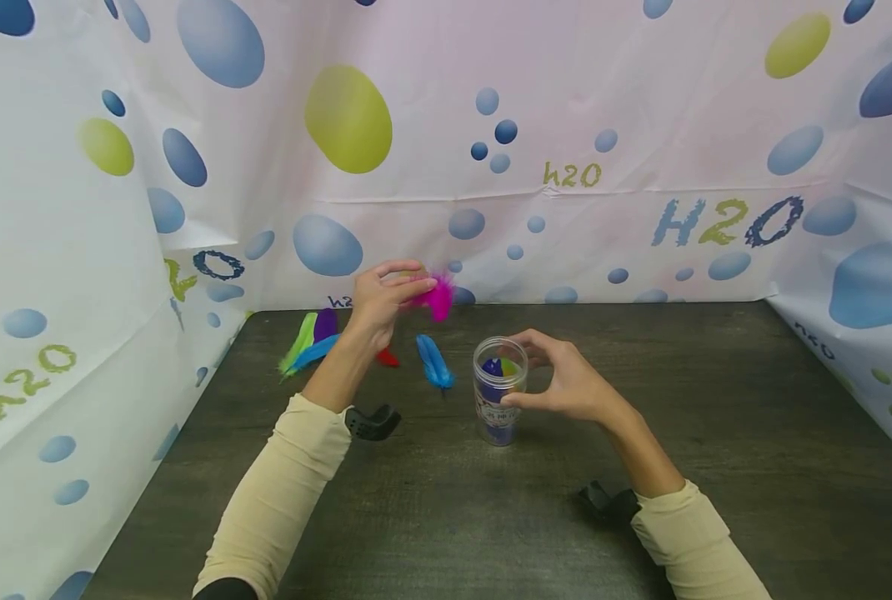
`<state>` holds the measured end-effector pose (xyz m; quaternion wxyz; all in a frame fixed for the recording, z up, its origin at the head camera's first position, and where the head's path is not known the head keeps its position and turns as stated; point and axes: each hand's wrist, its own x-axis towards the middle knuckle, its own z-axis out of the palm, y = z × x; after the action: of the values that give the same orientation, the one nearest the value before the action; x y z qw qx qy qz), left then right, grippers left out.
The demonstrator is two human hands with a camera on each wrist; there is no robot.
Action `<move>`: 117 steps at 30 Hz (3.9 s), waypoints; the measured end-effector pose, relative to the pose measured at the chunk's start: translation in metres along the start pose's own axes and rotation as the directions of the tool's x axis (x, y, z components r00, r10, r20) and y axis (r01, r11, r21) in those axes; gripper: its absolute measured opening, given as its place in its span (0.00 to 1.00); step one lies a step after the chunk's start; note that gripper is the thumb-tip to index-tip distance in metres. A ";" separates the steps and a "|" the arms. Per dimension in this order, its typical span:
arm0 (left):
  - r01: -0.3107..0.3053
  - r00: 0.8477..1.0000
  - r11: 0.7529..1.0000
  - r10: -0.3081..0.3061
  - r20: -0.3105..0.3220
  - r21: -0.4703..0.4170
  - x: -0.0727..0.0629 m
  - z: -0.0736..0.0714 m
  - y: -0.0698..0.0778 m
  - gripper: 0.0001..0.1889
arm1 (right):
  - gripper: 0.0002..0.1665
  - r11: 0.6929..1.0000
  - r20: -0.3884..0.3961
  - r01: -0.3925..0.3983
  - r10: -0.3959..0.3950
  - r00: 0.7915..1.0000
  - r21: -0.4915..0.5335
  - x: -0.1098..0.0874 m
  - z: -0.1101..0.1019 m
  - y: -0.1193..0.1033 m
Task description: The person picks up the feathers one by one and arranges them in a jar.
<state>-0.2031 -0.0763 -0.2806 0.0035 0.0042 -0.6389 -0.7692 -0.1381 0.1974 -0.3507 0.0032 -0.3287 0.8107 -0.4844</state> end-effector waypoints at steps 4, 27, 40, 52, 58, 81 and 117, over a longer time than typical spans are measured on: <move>-0.007 1.000 1.000 0.007 0.017 -0.005 -0.006 0.010 0.003 0.17 | 0.37 1.000 0.002 -0.002 0.002 1.000 0.004 0.000 0.000 0.000; -0.145 0.987 0.989 0.142 0.081 0.035 -0.055 0.047 -0.026 0.12 | 0.38 1.000 -0.005 -0.028 0.028 1.000 -0.010 0.001 0.003 -0.001; -0.399 0.916 0.889 0.374 0.147 0.224 -0.070 0.051 -0.042 0.17 | 0.38 1.000 -0.007 -0.016 0.016 1.000 -0.005 0.000 0.002 -0.001; -0.407 0.913 0.800 0.335 0.235 0.440 -0.069 0.049 -0.042 0.18 | 0.38 1.000 -0.004 -0.017 0.017 1.000 -0.002 0.001 0.001 -0.002; -0.474 0.878 0.765 0.376 0.296 0.436 -0.068 0.046 -0.040 0.18 | 0.38 1.000 -0.002 -0.011 0.011 1.000 0.005 0.002 0.001 -0.001; -0.484 0.874 0.764 0.404 0.269 0.427 -0.060 0.017 -0.035 0.10 | 0.37 1.000 0.001 0.015 -0.015 1.000 0.001 0.002 0.000 0.000; -0.275 0.937 0.523 0.335 0.103 0.806 -0.010 -0.061 -0.068 0.09 | 0.38 1.000 -0.002 -0.010 0.010 1.000 -0.012 0.001 0.000 -0.001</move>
<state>-0.1928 -0.1236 -0.3584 0.1565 -0.0815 -0.9085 -0.3789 -0.1378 0.1964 -0.3497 0.0025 -0.3243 0.8152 -0.4798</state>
